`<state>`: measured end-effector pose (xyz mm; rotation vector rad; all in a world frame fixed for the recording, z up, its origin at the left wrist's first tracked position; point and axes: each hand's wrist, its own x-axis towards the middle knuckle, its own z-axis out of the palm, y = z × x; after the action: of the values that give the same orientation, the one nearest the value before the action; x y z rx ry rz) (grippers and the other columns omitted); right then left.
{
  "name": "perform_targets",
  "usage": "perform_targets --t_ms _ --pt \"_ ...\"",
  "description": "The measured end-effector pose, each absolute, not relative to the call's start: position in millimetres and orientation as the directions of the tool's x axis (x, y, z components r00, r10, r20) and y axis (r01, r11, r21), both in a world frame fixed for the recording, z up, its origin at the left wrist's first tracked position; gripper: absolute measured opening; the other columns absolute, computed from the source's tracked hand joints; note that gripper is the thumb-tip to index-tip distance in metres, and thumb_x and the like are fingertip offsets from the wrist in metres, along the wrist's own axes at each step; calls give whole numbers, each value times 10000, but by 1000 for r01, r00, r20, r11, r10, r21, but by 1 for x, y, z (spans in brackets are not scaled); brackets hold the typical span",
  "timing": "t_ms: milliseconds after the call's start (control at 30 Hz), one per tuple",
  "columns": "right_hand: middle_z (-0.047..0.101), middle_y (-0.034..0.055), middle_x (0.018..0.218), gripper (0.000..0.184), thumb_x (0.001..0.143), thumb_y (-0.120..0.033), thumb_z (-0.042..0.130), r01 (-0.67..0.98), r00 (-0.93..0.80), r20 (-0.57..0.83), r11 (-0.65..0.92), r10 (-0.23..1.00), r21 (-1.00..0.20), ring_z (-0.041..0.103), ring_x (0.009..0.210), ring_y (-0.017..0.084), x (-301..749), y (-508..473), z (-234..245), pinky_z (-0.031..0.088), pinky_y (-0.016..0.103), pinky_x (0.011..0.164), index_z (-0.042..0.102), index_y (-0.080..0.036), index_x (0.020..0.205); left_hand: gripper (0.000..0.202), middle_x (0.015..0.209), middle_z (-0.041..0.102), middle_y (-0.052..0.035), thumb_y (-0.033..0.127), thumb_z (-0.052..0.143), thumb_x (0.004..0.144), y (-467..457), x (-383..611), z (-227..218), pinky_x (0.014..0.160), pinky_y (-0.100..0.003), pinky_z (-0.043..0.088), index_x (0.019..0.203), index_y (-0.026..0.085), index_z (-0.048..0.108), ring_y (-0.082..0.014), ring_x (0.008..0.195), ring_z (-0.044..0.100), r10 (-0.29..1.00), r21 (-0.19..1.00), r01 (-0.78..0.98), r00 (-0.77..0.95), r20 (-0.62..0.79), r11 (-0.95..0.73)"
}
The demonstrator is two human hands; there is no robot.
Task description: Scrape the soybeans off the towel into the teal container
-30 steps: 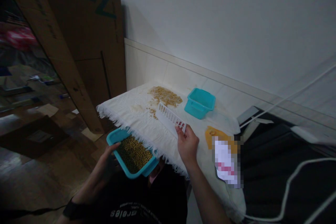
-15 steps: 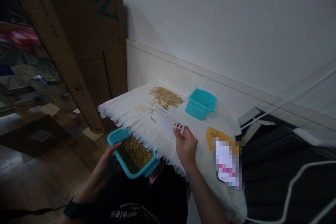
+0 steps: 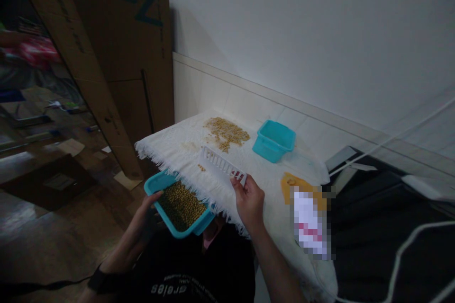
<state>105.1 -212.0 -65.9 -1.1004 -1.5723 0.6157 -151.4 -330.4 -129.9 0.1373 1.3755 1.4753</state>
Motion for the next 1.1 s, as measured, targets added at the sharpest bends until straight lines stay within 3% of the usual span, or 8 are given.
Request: perform_targets --t_ms 333,533,800,1100 --pt "875 96 907 485 978 -694 767 316 -65 437 434 897 -844 812 763 270 105 -235 -68 639 334 660 838 -215 1009 637 1242 723 -103 589 882 825 -333 -154 -126 733 -403 616 1343 329 617 -300 976 741 732 749 -620 -396 -554 231" --pt "877 92 900 454 980 -660 782 270 -100 431 441 897 -856 824 766 271 103 -243 -67 649 325 667 842 -210 993 700 1169 734 -92 624 891 787 -332 -155 -132 708 -399 625 1362 327 627 -295 921 746 716 759 -607 -420 -558 236" --pt "874 86 925 461 972 -686 743 430 109 567 476 816 -767 826 879 299 120 -190 -58 647 375 792 792 -229 1009 526 1135 759 -64 529 851 860 -332 -152 -128 661 -352 614 1292 323 633 -261 851 772 723 776 -596 -442 -530 204" --pt "876 82 909 384 973 -626 721 430 57 539 467 840 -773 831 860 308 118 -172 -64 640 392 793 752 -244 951 564 1144 768 -73 580 867 826 -331 -155 -137 679 -370 623 1277 329 639 -304 939 794 737 770 -602 -418 -531 213"
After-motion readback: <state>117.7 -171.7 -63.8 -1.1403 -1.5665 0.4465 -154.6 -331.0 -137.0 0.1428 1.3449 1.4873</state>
